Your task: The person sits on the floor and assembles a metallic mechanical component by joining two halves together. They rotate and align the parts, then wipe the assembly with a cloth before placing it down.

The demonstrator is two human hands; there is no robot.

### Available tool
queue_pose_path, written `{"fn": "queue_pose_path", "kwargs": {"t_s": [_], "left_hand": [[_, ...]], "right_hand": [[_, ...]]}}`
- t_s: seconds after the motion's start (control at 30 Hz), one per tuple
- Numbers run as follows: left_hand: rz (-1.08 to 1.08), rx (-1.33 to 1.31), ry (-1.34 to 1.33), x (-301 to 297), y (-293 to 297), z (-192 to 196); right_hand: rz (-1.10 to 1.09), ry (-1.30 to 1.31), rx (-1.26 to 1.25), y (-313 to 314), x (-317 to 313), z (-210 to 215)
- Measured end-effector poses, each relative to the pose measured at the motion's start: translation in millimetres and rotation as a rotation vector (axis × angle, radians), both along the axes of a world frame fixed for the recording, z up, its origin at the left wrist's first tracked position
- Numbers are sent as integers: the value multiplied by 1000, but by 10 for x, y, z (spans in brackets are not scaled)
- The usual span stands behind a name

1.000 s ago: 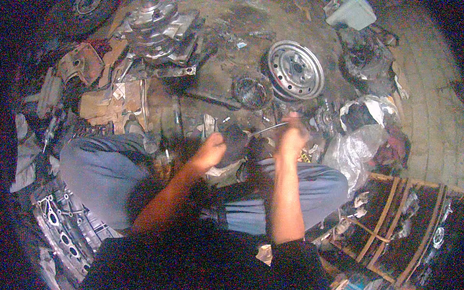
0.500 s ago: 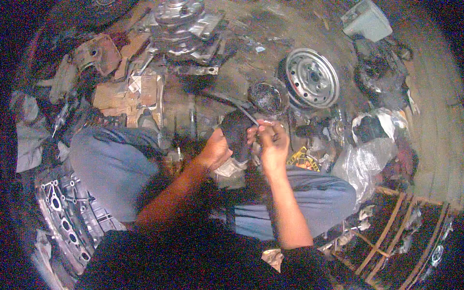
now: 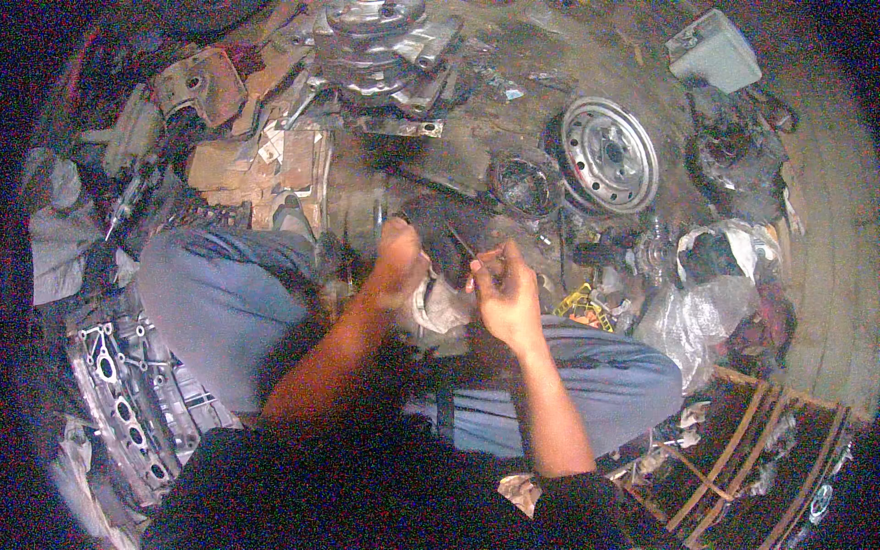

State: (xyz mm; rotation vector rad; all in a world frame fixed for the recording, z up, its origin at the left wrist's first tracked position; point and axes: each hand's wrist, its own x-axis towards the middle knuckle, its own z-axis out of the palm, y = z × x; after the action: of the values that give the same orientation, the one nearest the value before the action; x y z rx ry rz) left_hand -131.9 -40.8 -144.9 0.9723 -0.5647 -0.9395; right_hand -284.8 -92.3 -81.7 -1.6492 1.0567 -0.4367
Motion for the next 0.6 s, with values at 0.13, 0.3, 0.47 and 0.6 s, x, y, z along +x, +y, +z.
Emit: {"fn": "queue_pose_path", "kwargs": {"t_s": [0.13, 0.3, 0.47, 0.6], "left_hand": [[43, -6, 366, 8, -67, -33], [-43, 90, 596, 4, -36, -18], [-155, 48, 644, -60, -28, 42], [-167, 8, 682, -4, -33, 12]], "right_hand": [[56, 1, -166, -58, -86, -77], [152, 184, -457, -177, -138, 55], [235, 156, -245, -49, -57, -101], [185, 234, -334, -142, -125, -343]]}}
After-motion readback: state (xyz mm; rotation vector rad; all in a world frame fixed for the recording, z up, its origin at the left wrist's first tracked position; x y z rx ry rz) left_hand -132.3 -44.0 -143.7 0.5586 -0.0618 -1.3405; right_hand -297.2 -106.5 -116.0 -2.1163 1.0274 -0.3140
